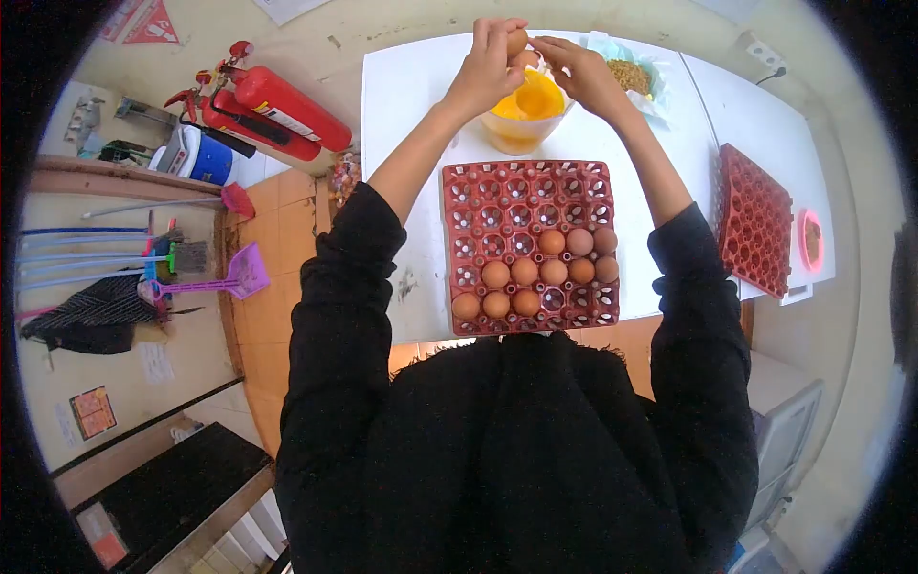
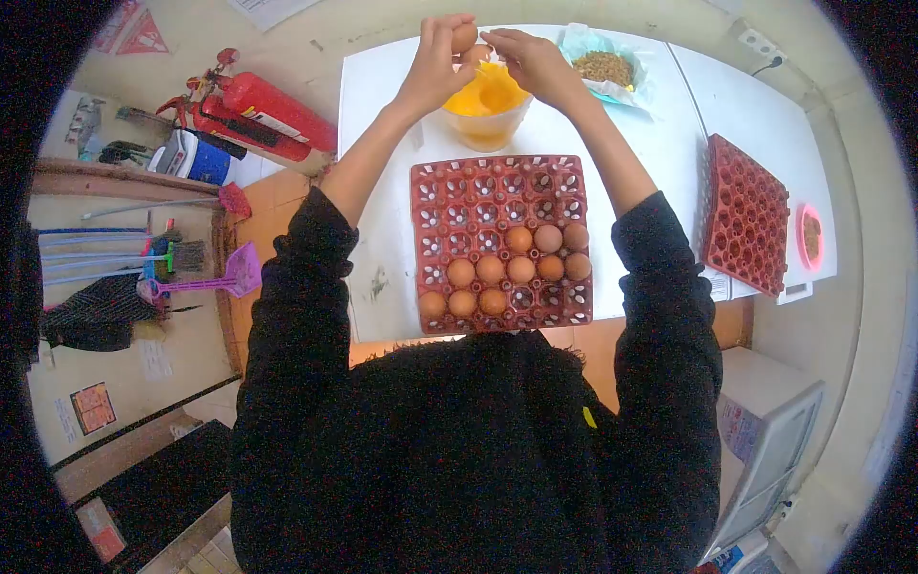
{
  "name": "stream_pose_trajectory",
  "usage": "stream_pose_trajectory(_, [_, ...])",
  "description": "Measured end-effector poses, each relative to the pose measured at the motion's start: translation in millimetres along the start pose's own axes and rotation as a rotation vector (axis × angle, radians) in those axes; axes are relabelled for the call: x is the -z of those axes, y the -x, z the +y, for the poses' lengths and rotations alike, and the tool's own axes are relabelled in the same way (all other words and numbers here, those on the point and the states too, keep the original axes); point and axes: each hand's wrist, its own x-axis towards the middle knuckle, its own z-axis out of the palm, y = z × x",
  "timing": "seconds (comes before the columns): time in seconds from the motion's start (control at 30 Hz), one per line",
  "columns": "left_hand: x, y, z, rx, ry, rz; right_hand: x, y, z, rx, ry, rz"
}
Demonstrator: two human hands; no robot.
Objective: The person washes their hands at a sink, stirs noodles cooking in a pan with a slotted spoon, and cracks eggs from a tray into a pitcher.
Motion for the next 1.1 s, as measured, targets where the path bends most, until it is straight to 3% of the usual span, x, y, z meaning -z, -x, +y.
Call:
stream_pose_trajectory(0.03, [4,0,3,-0.070,-0.070,-0.027,0,0,-3,0.115,0.165,0.068])
stream_pose_trajectory(0.17, [31,-1,23,-0.211,-0.142,0.000,4,-2,-26,0.190,0.301,0.128])
stream_pose_trajectory(0.23, [56,4,41,-0.262,-0.174,0.111,1,-8,-49,-0.064,-0.141,0.045])
stream_pose_trajectory(0.27, [69,12,37,-0.248,-0.191,0.112,-4,-11,-67,-0.053,-0.157,0.035])
stream_pose_trajectory(0.33, [106,32,24,-0.029,-0.076,-0.061,-21,-21,-106,-0.224,-0.367,-0.035])
stream_pose_trajectory(0.47, [190,66,0,0.009,-0.378,-0.042,-102,-72,-148,-0.061,-0.438,-0.029])
stream_pose_trajectory(0.57, [228,101,-68,0.192,-0.551,-0.018,-171,-110,-153,0.097,-0.309,-0.011])
stream_pose_trajectory(0.63, [243,138,-135,0.358,-0.607,-0.026,-181,-118,-164,-0.071,-0.200,-0.175])
stream_pose_trajectory(0.67, [247,157,-152,0.360,-0.615,-0.021,-179,-110,-165,-0.008,-0.272,-0.105])
stream_pose_trajectory(0.73, [246,196,-185,0.495,-0.690,0.166,-157,-74,-170,0.085,-0.247,-0.192])
stream_pose_trajectory(0.77, [247,214,-203,0.498,-0.686,0.166,-129,-51,-179,0.039,-0.233,-0.347])
stream_pose_trajectory(0.83, [251,240,-226,0.869,-0.377,0.322,-123,8,-171,-0.036,-0.171,-0.590])
stream_pose_trajectory(0.9, [248,240,-217,0.890,-0.390,0.314,-101,63,-176,0.106,0.000,-0.848])
stream_pose_trajectory(0.97, [245,224,-190,0.951,0.031,0.390,-90,101,-185,-0.025,-0.025,-1.157])
stream_pose_trajectory(1.0, [241,211,-178,0.947,0.032,0.383,-90,120,-185,-0.032,-0.027,-1.151])
stream_pose_trajectory(1.07, [226,179,-154,0.995,0.315,0.344,-91,149,-183,0.203,0.084,-0.729])
stream_pose_trajectory(1.1, [213,160,-137,0.990,0.321,0.333,-89,150,-183,0.191,0.088,-0.726])
